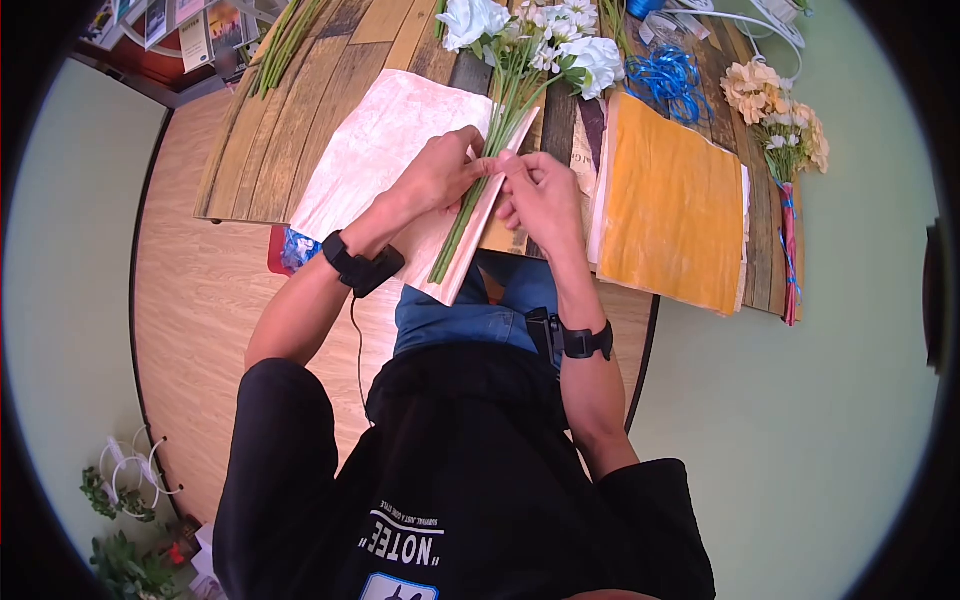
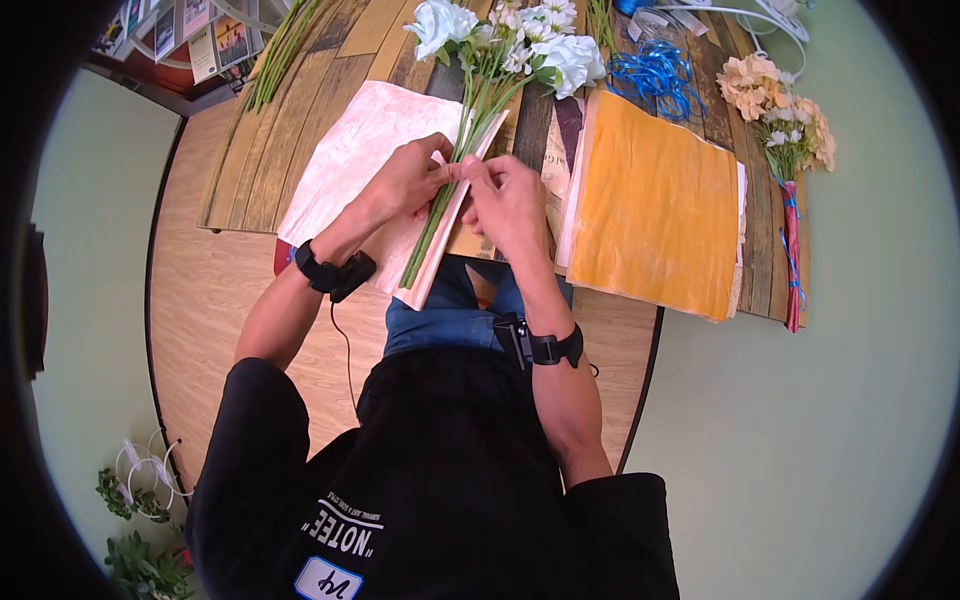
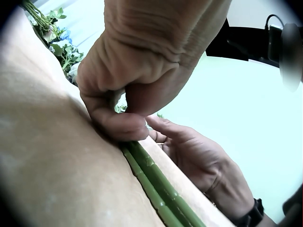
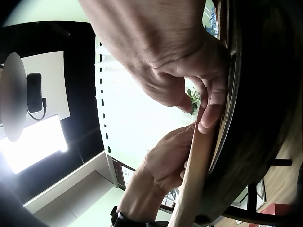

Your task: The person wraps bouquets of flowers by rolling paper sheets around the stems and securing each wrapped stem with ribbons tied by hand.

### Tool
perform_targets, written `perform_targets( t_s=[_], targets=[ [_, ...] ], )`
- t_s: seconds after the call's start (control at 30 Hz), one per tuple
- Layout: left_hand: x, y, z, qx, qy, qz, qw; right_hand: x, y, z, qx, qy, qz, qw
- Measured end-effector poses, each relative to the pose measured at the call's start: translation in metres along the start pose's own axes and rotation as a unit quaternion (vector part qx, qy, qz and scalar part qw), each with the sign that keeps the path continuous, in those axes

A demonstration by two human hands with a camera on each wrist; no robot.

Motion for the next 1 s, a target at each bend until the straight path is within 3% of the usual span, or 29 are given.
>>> perform_targets(
  t_s=[0.1, 0.73, 1.0],
  targets=[
    [-0.003, -0.003, 0.006, 0.013, 0.002, 0.002, 1.000, -0.005, 0.001, -0.007, -0.016, -0.006, 0.042, 0.999],
    [-0.005, 0.000, 0.002, 0.033, 0.000, 0.014, 0.999, 0.004, 0.004, -0.002, 0.037, 0.006, -0.005, 0.999],
    [0.004, 0.009, -0.005, 0.022, -0.067, -0.052, 0.996, 0.020, -0.021, 0.006, -0.006, -0.008, -0.122, 0.992]
  ],
)
Point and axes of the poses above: each hand's wrist, its own y-axis towards the middle knuckle, its own x-axis out of the palm, z = x × y, the point moved 10 cm from there along y, towards the middle knuckle, and after that the axes turned 15 degrees about y, right-handed, at the moved point
